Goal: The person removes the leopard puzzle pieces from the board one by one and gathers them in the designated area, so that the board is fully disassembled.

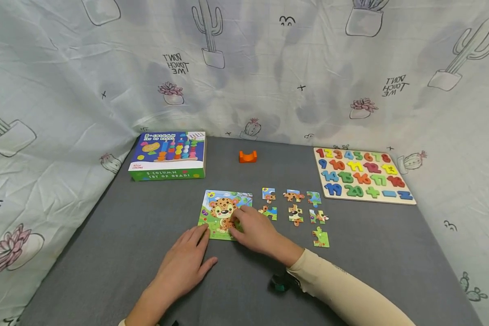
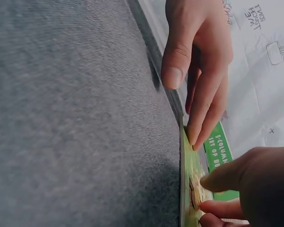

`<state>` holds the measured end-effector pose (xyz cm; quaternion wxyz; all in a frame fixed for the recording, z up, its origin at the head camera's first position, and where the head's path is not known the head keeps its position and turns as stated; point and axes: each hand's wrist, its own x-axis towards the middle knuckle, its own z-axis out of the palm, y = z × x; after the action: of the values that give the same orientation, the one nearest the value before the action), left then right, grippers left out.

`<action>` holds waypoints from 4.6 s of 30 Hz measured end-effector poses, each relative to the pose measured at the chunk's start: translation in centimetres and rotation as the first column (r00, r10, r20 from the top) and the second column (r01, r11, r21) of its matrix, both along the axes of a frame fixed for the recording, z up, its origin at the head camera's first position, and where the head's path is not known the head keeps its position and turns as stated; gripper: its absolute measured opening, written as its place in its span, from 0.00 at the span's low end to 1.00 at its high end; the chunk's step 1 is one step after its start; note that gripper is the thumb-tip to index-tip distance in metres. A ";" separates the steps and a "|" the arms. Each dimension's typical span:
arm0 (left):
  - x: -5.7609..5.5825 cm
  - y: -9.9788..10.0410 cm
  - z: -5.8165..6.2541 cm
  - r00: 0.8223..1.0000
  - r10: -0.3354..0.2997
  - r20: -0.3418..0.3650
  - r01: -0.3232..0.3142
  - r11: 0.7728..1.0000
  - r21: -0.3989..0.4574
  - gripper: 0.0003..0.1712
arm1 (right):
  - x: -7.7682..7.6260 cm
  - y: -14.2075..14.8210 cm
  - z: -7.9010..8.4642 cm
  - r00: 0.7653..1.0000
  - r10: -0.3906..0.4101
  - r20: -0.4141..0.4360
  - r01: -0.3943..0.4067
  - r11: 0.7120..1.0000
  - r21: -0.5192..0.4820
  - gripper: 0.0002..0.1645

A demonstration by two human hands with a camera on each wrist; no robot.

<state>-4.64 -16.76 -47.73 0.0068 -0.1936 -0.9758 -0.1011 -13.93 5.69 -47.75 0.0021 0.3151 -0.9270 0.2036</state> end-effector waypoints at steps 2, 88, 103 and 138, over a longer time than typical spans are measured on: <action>-0.1 0.1 -0.2 1.000 0.004 -0.004 -0.004 1.000 -0.005 0.42 | -0.2 -0.2 -0.1 1.000 -0.019 0.016 0.019 1.000 -0.001 0.08; -0.1 0.5 -0.2 1.000 0.009 0.008 -0.009 0.999 -0.031 0.45 | 3.6 16.6 0.4 0.977 -0.215 -0.014 0.213 0.974 -0.075 0.21; -0.2 0.5 -0.4 1.000 0.007 0.009 -0.006 0.999 -0.032 0.45 | 3.9 16.6 0.6 0.963 -0.267 -0.029 0.265 0.962 -0.057 0.19; -0.4 -1.2 -0.2 1.000 0.018 -0.025 -0.014 0.991 0.132 0.39 | 0.5 -3.4 0.1 0.999 0.040 -0.018 -0.038 0.997 0.072 0.33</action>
<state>-5.00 -17.96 -47.91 0.0330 -0.1863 -0.9684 -0.1626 -13.41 2.28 -47.68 -0.0043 0.3349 -0.9273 0.1672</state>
